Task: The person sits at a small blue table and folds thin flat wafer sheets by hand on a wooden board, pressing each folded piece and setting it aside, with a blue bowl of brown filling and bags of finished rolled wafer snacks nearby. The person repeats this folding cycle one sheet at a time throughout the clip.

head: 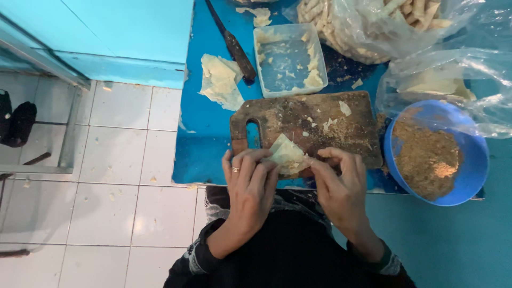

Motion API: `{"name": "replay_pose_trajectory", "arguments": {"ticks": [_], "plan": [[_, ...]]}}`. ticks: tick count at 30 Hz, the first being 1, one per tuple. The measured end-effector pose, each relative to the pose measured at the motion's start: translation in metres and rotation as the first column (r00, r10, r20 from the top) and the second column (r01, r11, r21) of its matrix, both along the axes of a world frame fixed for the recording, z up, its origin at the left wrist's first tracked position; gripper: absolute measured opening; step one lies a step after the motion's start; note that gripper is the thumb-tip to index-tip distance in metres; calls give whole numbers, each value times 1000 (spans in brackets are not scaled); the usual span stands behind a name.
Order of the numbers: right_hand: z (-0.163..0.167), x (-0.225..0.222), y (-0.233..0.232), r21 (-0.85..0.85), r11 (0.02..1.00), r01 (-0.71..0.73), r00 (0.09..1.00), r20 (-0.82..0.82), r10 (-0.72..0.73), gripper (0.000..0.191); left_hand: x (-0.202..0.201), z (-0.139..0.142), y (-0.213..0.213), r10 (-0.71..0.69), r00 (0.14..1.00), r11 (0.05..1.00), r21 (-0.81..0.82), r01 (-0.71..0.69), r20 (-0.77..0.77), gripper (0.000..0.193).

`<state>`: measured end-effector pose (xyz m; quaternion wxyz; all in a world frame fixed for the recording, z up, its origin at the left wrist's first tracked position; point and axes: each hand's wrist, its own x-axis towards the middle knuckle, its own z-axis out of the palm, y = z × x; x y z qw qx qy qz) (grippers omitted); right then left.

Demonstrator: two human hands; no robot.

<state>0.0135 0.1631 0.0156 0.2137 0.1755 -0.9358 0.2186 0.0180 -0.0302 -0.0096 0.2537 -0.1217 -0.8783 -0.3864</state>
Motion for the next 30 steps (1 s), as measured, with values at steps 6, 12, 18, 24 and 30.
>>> {"name": "replay_pose_trajectory", "arguments": {"ticks": [6,12,18,24,30], "plan": [[-7,0,2,-29,999,26,1000,5,-26,22,3,4,-5,121,993,987,-103,-120,3,21],[-9,0,-3,-42,999,23,1000,4,-23,20,4,3,-1,97,995,989,-113,-96,1,17],[-10,0,-2,-162,986,-31,999,12,33,21,2,5,2,35,999,998,-51,-34,14,17],[-10,1,-3,-210,978,10,998,61,3,21,6,9,-3,-37,997,995,-85,42,63,38],[-11,-2,-2,-93,995,26,1000,6,-26,22,2,7,-3,-15,999,990,-140,20,40,49]]}}
